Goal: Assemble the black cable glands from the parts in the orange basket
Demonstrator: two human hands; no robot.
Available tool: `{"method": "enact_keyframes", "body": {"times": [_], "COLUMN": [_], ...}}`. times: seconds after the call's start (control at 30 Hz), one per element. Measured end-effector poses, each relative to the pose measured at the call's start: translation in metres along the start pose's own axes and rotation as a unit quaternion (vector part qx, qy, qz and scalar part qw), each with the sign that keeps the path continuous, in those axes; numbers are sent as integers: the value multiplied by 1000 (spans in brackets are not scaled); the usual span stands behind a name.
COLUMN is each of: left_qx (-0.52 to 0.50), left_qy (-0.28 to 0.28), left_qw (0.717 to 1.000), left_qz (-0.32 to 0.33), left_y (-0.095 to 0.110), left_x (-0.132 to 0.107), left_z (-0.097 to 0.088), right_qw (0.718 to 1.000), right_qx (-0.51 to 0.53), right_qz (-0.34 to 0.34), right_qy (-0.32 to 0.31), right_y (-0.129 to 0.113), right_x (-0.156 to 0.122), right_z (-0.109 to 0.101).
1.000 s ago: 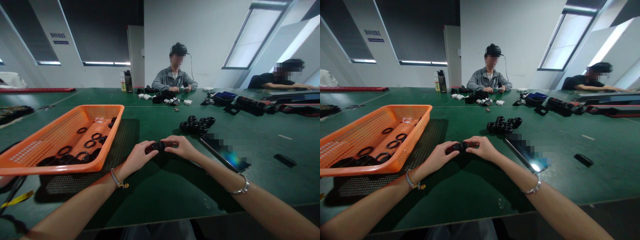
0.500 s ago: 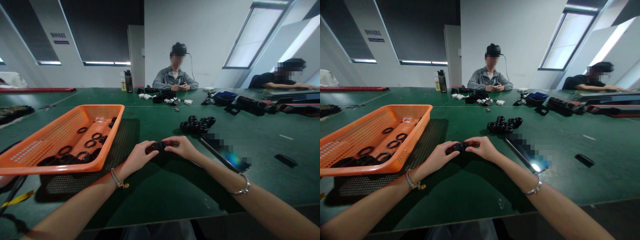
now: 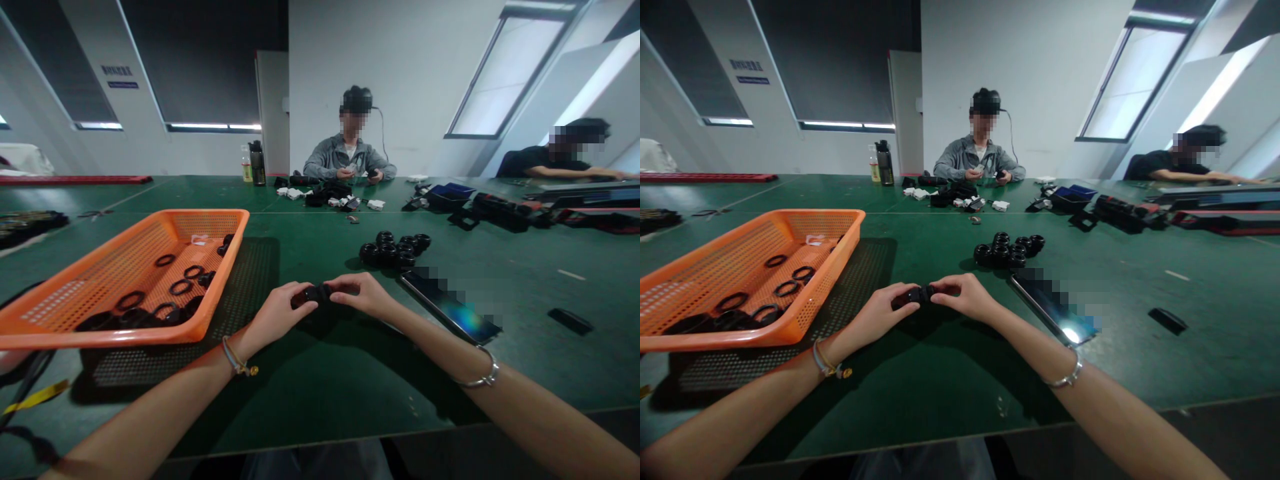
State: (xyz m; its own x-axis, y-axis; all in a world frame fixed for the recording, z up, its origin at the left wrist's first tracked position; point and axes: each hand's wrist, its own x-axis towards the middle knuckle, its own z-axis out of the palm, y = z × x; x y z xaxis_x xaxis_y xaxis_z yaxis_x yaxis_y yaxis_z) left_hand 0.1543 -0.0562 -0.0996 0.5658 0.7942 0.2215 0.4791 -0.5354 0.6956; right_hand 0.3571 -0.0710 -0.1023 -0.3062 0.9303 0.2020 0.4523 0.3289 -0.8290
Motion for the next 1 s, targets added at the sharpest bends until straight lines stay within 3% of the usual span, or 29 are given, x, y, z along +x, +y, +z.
{"method": "enact_keyframes", "body": {"times": [0.2,1.0], "left_qx": [-8,0], "left_qy": [1,-11], "left_qw": [1000,1000], "left_qz": [-1,14], "left_y": [-2,0], "left_x": [0,-1], "left_z": [2,0], "right_qw": [1000,1000], "right_qx": [-13,-7], "right_qz": [-25,7], "right_qy": [-14,2], "right_y": [0,-2], "right_x": [0,0], "right_z": [-2,1]}}
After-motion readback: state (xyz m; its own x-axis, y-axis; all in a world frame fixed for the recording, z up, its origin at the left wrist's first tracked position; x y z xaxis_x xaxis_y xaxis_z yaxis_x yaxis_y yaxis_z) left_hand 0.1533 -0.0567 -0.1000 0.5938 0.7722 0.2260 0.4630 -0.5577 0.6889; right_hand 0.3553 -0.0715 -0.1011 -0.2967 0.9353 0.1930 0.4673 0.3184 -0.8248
